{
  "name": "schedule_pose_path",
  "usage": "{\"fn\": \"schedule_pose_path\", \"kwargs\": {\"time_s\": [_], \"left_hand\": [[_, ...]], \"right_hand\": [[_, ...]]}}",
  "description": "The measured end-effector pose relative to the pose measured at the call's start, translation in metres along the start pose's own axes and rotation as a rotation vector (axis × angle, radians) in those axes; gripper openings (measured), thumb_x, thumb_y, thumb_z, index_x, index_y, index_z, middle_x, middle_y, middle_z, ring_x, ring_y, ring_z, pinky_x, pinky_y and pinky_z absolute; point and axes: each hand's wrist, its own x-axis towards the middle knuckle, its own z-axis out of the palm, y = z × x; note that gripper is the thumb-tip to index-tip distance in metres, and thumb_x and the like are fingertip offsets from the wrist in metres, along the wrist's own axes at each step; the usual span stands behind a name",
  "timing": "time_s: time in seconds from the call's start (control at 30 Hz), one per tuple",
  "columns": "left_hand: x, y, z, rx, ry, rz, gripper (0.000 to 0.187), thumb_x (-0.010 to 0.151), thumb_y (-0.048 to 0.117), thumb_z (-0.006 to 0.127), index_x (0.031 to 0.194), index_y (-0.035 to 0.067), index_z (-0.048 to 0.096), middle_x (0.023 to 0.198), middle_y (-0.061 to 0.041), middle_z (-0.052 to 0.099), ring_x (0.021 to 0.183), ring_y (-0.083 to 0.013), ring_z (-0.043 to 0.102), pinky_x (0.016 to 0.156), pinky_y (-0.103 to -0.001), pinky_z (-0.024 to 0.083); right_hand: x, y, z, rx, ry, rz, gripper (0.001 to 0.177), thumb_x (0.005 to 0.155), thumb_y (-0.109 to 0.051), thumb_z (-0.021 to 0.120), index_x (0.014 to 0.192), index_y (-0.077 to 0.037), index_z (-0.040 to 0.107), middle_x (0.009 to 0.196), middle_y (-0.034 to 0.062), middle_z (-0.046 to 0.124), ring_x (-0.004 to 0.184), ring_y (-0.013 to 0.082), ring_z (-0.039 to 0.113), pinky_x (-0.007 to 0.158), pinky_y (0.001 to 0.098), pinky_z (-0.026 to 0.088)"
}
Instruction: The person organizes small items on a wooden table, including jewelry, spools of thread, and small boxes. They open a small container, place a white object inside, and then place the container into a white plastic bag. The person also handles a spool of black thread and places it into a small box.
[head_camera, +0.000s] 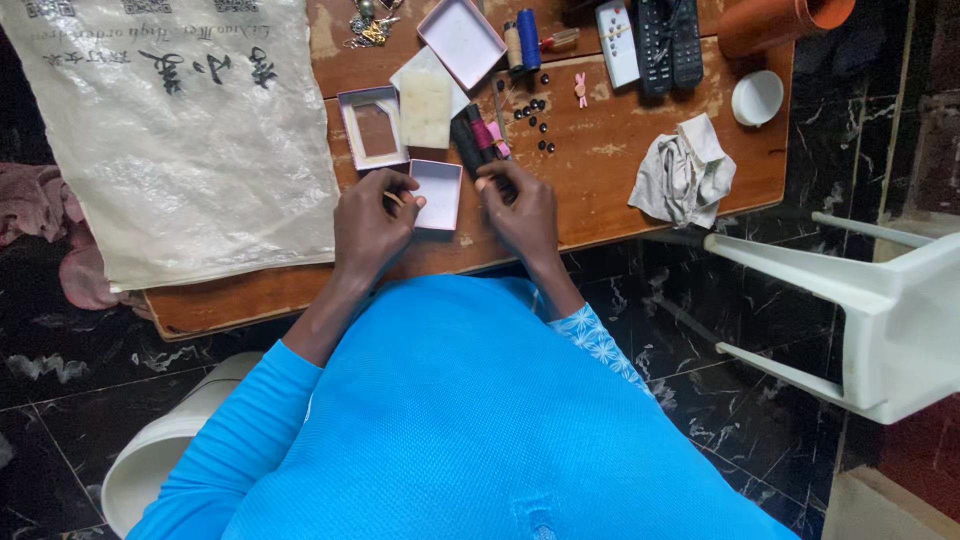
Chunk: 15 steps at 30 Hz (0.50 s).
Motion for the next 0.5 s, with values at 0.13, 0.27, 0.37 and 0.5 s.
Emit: {"fn": "schedule_pose_path", "kwargs": {"time_s": [0.13, 0.27, 0.37, 0.5], "left_hand": [[0.001, -0.001, 0.0, 0.019, 0.02, -0.028, 0.018, 0.1, 0.019, 0.091, 0.113, 0.007, 0.087, 0.102, -0.011, 0.088, 0.088, -0.0239, 0.086, 0.08, -0.042, 0.065], [0.002, -0.007, 0.004, 0.035, 0.033, -0.146, 0.025, 0.097, 0.024, 0.094, 0.111, 0.006, 0.084, 0.099, -0.009, 0.088, 0.084, -0.0224, 0.086, 0.079, -0.041, 0.066], [0.007, -0.014, 0.003, 0.086, -0.024, -0.157, 0.028, 0.094, 0.028, 0.097, 0.11, 0.008, 0.085, 0.096, -0.008, 0.088, 0.088, -0.0219, 0.087, 0.081, -0.041, 0.066], [0.006, -0.024, 0.002, 0.039, -0.077, -0.22, 0.026, 0.096, 0.028, 0.094, 0.111, 0.009, 0.085, 0.094, -0.007, 0.088, 0.088, -0.0217, 0.088, 0.081, -0.04, 0.067]], "right_hand": [[0.011, 0.004, -0.002, -0.07, 0.145, -0.101, 0.012, 0.108, -0.013, 0.081, 0.112, -0.002, 0.083, 0.097, 0.0121, 0.082, 0.083, 0.02, 0.081, 0.074, 0.0393, 0.062], [0.023, 0.004, 0.005, -0.105, 0.143, -0.167, 0.012, 0.105, -0.013, 0.082, 0.111, -0.003, 0.082, 0.092, 0.0107, 0.08, 0.08, 0.0224, 0.079, 0.072, 0.042, 0.061], [0.031, 0.001, 0.01, -0.213, 0.165, -0.154, 0.019, 0.102, -0.018, 0.09, 0.105, -0.002, 0.08, 0.081, 0.0118, 0.076, 0.075, 0.0265, 0.076, 0.07, 0.0464, 0.058], [0.034, -0.002, 0.01, -0.205, 0.135, -0.024, 0.021, 0.101, -0.021, 0.091, 0.103, -0.004, 0.079, 0.073, 0.0099, 0.073, 0.066, 0.0263, 0.074, 0.067, 0.0472, 0.057]]}}
